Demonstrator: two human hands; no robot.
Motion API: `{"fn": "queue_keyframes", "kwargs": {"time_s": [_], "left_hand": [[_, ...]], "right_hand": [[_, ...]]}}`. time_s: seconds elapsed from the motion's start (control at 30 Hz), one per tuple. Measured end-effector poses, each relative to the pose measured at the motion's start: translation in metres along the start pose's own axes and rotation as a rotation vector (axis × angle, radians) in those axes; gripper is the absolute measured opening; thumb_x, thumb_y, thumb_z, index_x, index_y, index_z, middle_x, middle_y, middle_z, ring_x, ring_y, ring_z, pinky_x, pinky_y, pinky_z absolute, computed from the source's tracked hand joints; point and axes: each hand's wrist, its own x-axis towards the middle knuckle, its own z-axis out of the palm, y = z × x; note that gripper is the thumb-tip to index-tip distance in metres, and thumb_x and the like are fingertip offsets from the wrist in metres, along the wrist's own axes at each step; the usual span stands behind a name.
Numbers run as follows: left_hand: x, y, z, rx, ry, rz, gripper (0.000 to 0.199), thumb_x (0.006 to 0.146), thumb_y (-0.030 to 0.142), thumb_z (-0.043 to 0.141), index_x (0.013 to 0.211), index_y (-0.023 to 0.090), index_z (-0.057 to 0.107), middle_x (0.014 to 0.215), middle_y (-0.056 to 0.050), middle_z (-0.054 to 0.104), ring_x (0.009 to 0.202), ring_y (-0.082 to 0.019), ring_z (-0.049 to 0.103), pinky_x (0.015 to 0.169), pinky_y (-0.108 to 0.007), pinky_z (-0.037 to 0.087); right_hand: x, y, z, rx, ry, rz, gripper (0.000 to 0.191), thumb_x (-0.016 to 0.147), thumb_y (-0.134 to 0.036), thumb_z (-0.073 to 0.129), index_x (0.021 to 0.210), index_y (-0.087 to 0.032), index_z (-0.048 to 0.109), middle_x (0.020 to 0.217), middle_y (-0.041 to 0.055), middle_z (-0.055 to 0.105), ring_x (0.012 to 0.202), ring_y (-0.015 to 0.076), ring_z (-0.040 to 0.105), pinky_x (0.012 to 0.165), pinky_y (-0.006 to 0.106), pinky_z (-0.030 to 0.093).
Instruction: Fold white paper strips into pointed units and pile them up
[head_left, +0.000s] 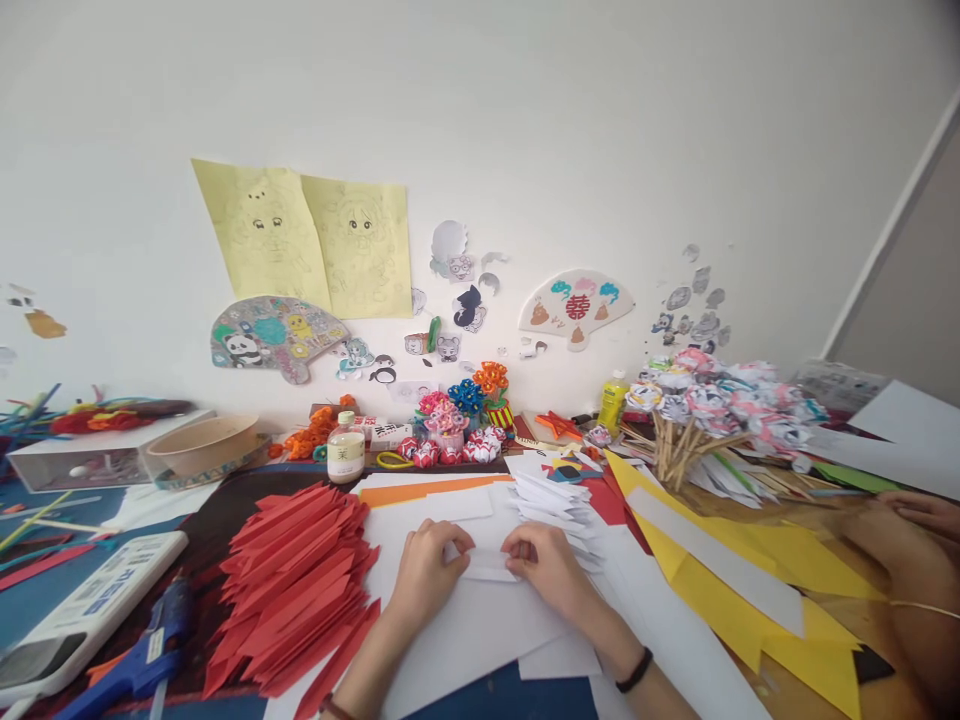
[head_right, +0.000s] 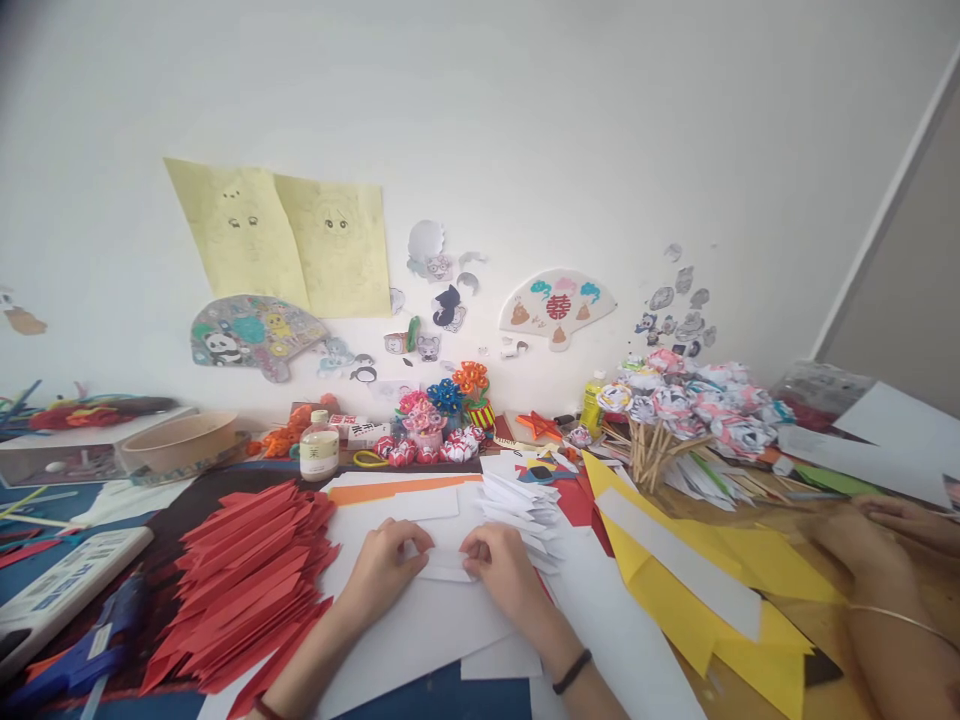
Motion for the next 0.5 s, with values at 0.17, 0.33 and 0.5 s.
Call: {"fn": "queue_keyframes", "kwargs": {"time_s": [0.17,0.33,0.5], "left_hand": [[0.0,-0.001,-0.005,0.041,0.001,0.017,0.016,0.069,0.013,0.058,0.073,0.026,0.068,0.078,0.002,0.071,0.082,-0.021,0.054,0.076,-0.03,0.035],[0.0,-0.002,-0.011,0.067,-0.028,0.06,0.016,0.071,0.013,0.059,0.073,0.026,0.069,0.079,0.001,0.071,0.083,-0.021,0.053,0.077,-0.031,0.034],[-0.001,-0.002,-0.014,0.095,-0.056,0.143,0.02,0.075,0.009,0.056,0.077,0.024,0.069,0.081,-0.001,0.07,0.084,-0.021,0.053,0.077,-0.031,0.035]], "right_hand": [[-0.002,-0.005,0.0,-0.084,0.005,-0.059,0.015,0.071,-0.007,0.059,0.072,-0.018,0.068,0.068,0.0005,0.062,0.063,0.015,0.056,0.06,0.025,0.041],[-0.003,-0.009,-0.001,-0.106,-0.013,-0.093,0.015,0.074,-0.008,0.058,0.071,-0.019,0.068,0.072,0.0009,0.062,0.067,0.0155,0.056,0.063,0.025,0.041],[-0.003,-0.007,0.0,-0.106,-0.013,-0.112,0.016,0.075,-0.006,0.058,0.072,-0.018,0.067,0.073,0.0008,0.062,0.069,0.0154,0.056,0.063,0.025,0.041]]}}
